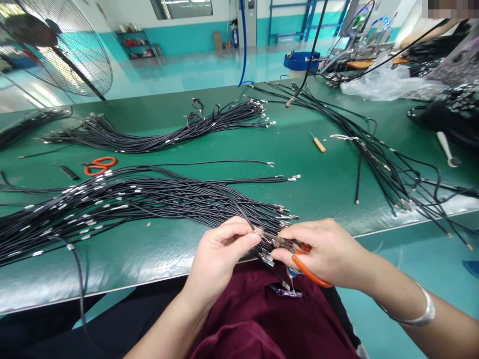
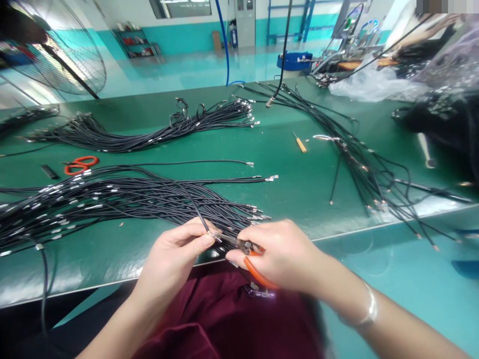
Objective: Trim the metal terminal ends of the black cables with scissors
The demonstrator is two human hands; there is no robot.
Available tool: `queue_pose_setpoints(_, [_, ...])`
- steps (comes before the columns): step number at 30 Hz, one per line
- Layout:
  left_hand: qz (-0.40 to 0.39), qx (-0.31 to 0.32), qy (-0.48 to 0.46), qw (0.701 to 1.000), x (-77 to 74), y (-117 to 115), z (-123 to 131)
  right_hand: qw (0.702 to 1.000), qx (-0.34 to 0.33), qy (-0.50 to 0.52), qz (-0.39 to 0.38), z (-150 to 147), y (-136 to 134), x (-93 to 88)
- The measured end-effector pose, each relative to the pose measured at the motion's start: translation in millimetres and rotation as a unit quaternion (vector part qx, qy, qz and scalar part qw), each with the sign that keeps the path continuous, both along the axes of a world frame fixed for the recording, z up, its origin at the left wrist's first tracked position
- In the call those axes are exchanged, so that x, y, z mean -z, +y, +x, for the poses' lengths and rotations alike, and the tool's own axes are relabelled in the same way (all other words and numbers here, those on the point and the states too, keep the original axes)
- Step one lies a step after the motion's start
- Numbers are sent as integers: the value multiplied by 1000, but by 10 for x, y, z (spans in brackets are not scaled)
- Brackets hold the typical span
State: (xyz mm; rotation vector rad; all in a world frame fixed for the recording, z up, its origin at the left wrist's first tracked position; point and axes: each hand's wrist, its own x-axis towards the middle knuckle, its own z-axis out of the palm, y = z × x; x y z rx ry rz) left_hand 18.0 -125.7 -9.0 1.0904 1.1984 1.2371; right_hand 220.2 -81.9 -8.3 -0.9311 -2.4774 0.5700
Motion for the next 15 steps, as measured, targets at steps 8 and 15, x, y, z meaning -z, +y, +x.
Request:
queue_pose_setpoints(8, [14,12,41,999,-2,20,-14,999,-25,-1,38,22,16,3])
queue_pose_setpoints(15, [-8,-12,32,999,40,21,30,998,-27,-8,55,30,19,24])
